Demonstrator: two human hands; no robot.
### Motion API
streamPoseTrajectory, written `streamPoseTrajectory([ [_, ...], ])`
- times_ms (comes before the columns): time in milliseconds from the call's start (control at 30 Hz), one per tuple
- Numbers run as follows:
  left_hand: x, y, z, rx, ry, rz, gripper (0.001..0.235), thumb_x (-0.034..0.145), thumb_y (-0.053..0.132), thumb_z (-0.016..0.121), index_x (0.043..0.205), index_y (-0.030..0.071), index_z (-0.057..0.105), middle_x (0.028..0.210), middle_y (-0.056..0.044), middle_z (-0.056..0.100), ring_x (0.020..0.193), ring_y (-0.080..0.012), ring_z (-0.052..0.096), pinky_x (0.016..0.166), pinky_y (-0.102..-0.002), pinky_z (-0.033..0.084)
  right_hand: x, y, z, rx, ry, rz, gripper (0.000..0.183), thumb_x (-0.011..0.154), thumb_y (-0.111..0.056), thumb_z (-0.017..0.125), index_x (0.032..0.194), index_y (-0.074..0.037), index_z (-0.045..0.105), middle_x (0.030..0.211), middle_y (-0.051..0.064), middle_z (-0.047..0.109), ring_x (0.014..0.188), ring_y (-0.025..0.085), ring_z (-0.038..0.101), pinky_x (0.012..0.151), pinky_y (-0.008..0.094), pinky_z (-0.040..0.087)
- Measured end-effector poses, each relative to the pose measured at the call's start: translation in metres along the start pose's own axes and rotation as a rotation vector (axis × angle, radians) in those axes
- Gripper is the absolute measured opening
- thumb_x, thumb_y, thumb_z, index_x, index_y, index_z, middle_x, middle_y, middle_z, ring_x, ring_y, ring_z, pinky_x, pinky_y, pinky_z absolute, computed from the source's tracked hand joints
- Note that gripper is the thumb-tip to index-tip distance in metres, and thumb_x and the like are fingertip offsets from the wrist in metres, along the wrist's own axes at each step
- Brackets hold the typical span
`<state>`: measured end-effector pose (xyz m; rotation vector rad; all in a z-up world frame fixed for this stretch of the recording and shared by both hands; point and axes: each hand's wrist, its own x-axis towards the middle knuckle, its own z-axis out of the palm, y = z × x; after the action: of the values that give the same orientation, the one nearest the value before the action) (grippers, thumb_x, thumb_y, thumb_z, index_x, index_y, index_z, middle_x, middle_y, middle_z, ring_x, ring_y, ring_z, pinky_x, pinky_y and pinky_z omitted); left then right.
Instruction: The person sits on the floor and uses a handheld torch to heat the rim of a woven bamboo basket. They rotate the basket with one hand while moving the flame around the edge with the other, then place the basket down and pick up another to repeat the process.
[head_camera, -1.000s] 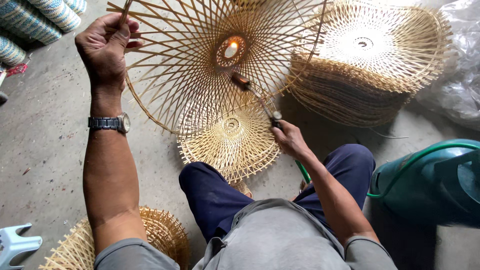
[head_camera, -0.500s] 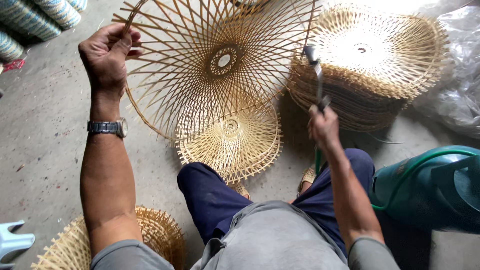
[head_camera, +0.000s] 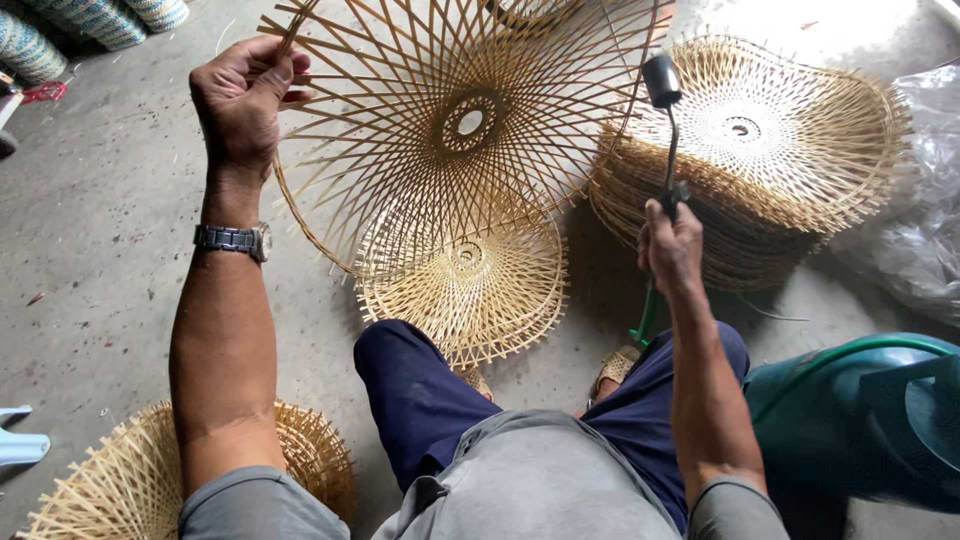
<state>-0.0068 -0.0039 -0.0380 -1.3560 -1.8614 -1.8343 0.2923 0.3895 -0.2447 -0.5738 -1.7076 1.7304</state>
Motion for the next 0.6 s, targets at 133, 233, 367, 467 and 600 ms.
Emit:
streamPoseTrajectory([
  [133,0.0,-0.002,-0.001,-0.013,0.015,-0.009,0.014,0.114,0.005,0.068,0.124,-0.004,0.071,0.111,-0.011,0.075,0.1,-0.0167,0.075,0.085,-0.031,0.067,0.019,-0.021,-0.013,-0.007,-0.036,-0.07,0.023,0.109,-0.026,0.059,0.094,-0.01,0.053,0.064,0.001,0.054,0.044,0.009,0.048,0.038,0.027,0.037],
  [233,-0.004,-0.005,0.001,-0.013,0.031,-0.021,0.014,0.113,0.004,0.068,0.123,-0.005,0.071,0.11,-0.012,0.075,0.099,-0.0172,0.074,0.083,-0.031,0.066,0.017,-0.024,-0.012,0.009,-0.046,-0.145,0.024,0.111,-0.027,0.058,0.096,-0.009,0.052,0.065,0.001,0.054,0.046,0.009,0.049,0.039,0.027,0.038],
  [367,-0.006,-0.006,-0.002,0.023,0.027,-0.007,0.015,0.113,0.003,0.067,0.125,-0.005,0.071,0.111,-0.013,0.076,0.1,-0.0186,0.076,0.083,-0.032,0.068,0.009,0.002,-0.011,0.016,-0.027,-0.061,0.023,0.109,-0.027,0.058,0.095,-0.01,0.053,0.064,0.002,0.055,0.044,0.01,0.049,0.038,0.028,0.039],
  [467,-0.005,-0.002,-0.009,-0.035,0.018,-0.005,0.016,0.115,0.005,0.067,0.127,-0.005,0.07,0.111,-0.012,0.075,0.1,-0.019,0.075,0.084,-0.033,0.068,-0.001,0.039,-0.009,0.045,-0.005,0.076,0.024,0.106,-0.027,0.06,0.092,-0.01,0.053,0.064,0.002,0.056,0.043,0.011,0.05,0.036,0.028,0.039],
  [600,-0.007,0.007,-0.016,-0.07,0.015,-0.001,0.014,0.119,0.006,0.066,0.126,-0.005,0.07,0.114,-0.011,0.074,0.099,-0.0186,0.074,0.084,-0.033,0.067,-0.016,0.084,-0.01,-0.005,0.018,0.204,0.029,0.105,-0.03,0.063,0.088,-0.01,0.051,0.064,0.003,0.056,0.044,0.011,0.05,0.036,0.029,0.039],
])
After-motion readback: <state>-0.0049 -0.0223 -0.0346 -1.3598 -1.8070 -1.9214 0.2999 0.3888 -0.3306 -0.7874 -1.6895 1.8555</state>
